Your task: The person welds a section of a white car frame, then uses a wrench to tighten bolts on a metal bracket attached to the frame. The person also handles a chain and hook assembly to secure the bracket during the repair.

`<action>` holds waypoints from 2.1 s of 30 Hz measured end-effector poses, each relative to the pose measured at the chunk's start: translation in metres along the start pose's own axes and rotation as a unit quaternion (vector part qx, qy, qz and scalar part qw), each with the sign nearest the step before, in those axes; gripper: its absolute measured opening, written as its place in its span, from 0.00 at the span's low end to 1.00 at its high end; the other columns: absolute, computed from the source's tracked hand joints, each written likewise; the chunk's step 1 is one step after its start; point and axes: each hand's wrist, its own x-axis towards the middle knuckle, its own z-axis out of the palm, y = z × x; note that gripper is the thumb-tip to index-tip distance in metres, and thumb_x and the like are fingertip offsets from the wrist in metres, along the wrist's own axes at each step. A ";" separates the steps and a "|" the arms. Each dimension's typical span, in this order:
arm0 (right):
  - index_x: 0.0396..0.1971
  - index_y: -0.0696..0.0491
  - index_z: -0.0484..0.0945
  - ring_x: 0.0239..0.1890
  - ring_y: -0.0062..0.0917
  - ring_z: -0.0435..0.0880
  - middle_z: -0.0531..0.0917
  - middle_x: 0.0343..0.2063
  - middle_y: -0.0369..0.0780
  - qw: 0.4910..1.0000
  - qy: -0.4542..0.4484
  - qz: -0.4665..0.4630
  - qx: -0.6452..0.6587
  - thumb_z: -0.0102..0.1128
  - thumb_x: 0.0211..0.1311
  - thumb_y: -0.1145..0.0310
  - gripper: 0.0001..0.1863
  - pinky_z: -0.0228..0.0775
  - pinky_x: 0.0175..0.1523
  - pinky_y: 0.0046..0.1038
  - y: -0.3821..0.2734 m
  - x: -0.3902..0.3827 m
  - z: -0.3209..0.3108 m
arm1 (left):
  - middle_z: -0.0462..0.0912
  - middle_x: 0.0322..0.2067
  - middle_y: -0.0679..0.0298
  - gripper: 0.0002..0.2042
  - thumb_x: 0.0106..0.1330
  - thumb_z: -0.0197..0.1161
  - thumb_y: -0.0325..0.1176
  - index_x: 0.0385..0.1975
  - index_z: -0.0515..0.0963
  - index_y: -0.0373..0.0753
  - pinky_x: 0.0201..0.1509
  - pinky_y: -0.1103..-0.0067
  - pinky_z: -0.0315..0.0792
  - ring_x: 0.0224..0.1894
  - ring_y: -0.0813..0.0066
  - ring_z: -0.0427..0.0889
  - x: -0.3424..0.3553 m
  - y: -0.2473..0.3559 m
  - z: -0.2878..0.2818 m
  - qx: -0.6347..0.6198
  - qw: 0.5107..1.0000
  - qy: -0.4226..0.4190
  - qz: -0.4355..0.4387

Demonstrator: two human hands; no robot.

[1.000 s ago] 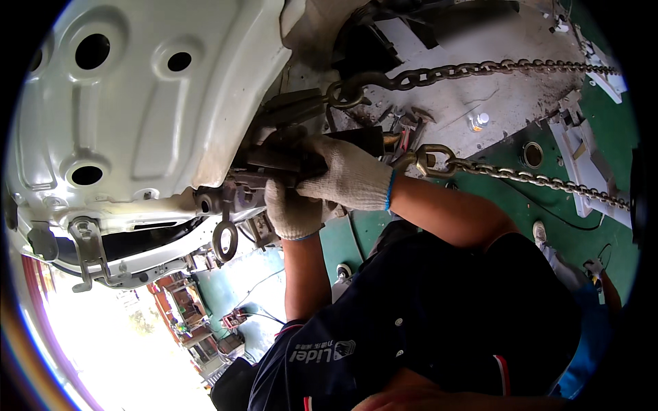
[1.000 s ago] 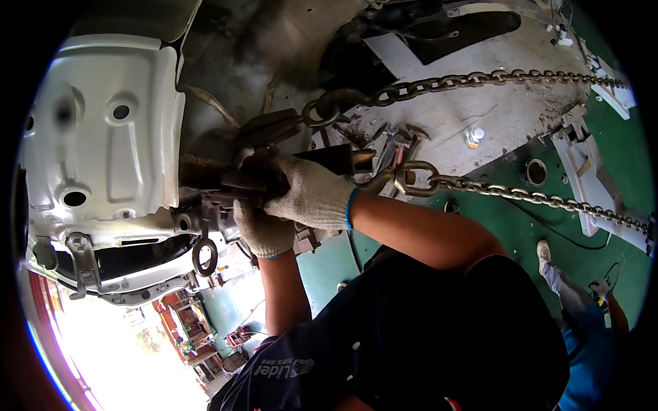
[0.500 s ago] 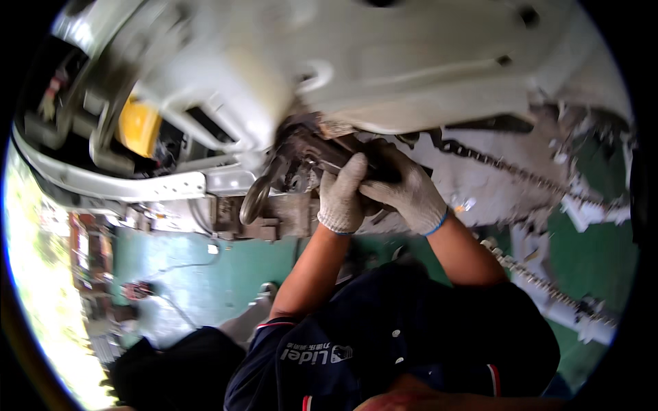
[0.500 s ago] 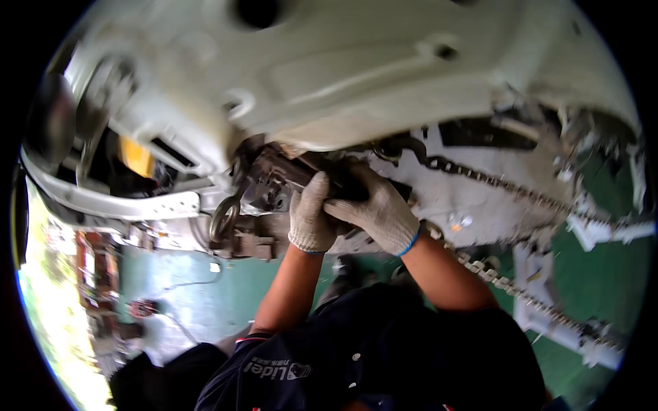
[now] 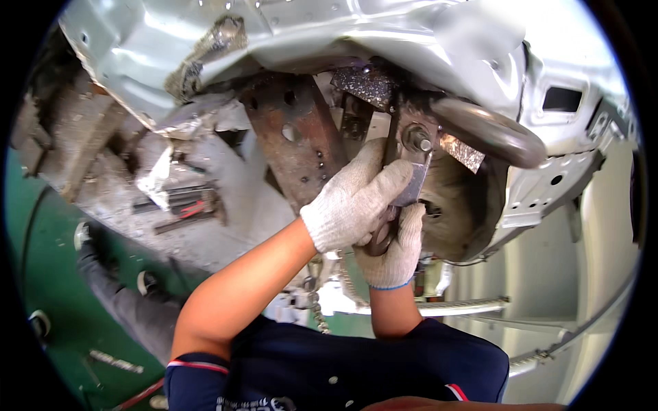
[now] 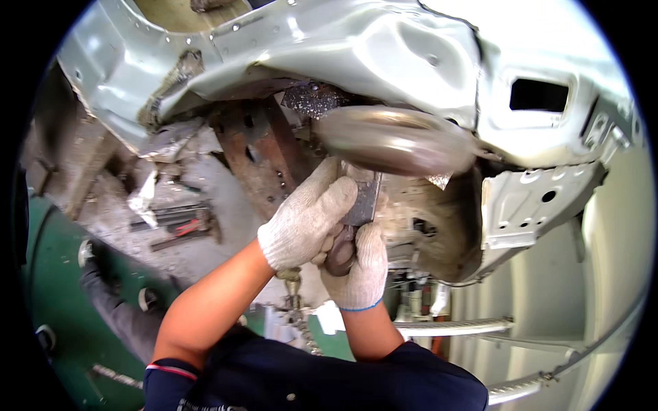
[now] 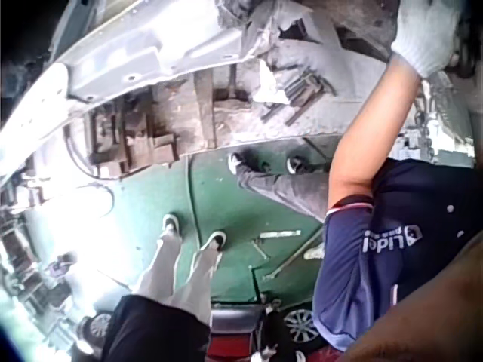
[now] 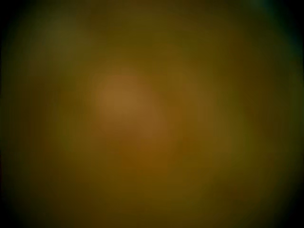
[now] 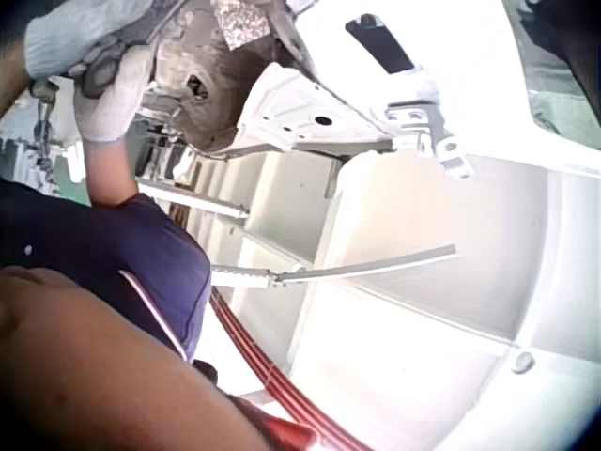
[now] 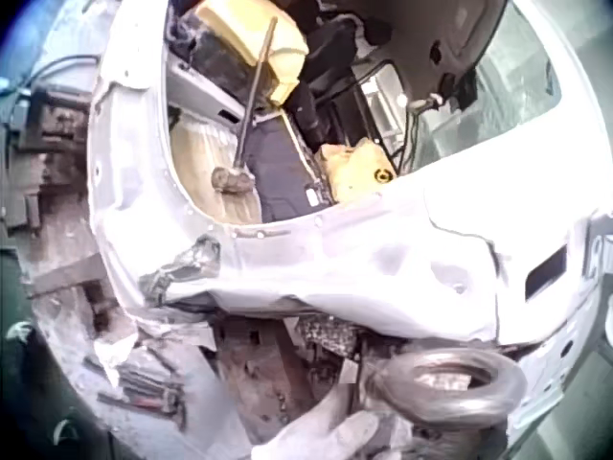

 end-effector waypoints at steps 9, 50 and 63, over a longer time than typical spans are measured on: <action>0.79 0.42 0.64 0.74 0.42 0.73 0.74 0.74 0.40 0.998 -0.062 -0.024 0.001 0.50 0.73 0.26 0.45 0.64 0.78 0.52 -0.011 -0.002 -0.020 | 0.84 0.50 0.37 0.33 0.74 0.65 0.61 0.56 0.74 0.32 0.59 0.59 0.77 0.54 0.40 0.85 0.003 0.010 -0.009 0.062 0.998 0.014 -0.011; 0.70 0.63 0.71 0.47 0.16 0.82 0.84 0.48 0.34 0.959 0.004 -0.077 -0.274 0.68 0.67 0.31 0.50 0.75 0.51 0.20 -0.013 0.014 0.003 | 0.79 0.62 0.57 0.29 0.80 0.58 0.50 0.71 0.69 0.36 0.71 0.71 0.73 0.65 0.68 0.78 0.003 0.000 -0.004 0.069 0.994 0.056 -0.067; 0.56 0.62 0.80 0.60 0.36 0.80 0.80 0.60 0.47 0.939 -0.070 -0.169 -0.291 0.72 0.70 0.54 0.28 0.72 0.66 0.35 -0.024 0.027 -0.004 | 0.82 0.62 0.49 0.54 0.68 0.41 0.83 0.72 0.68 0.33 0.69 0.61 0.78 0.63 0.55 0.83 -0.002 0.016 0.020 0.092 0.990 0.063 -0.083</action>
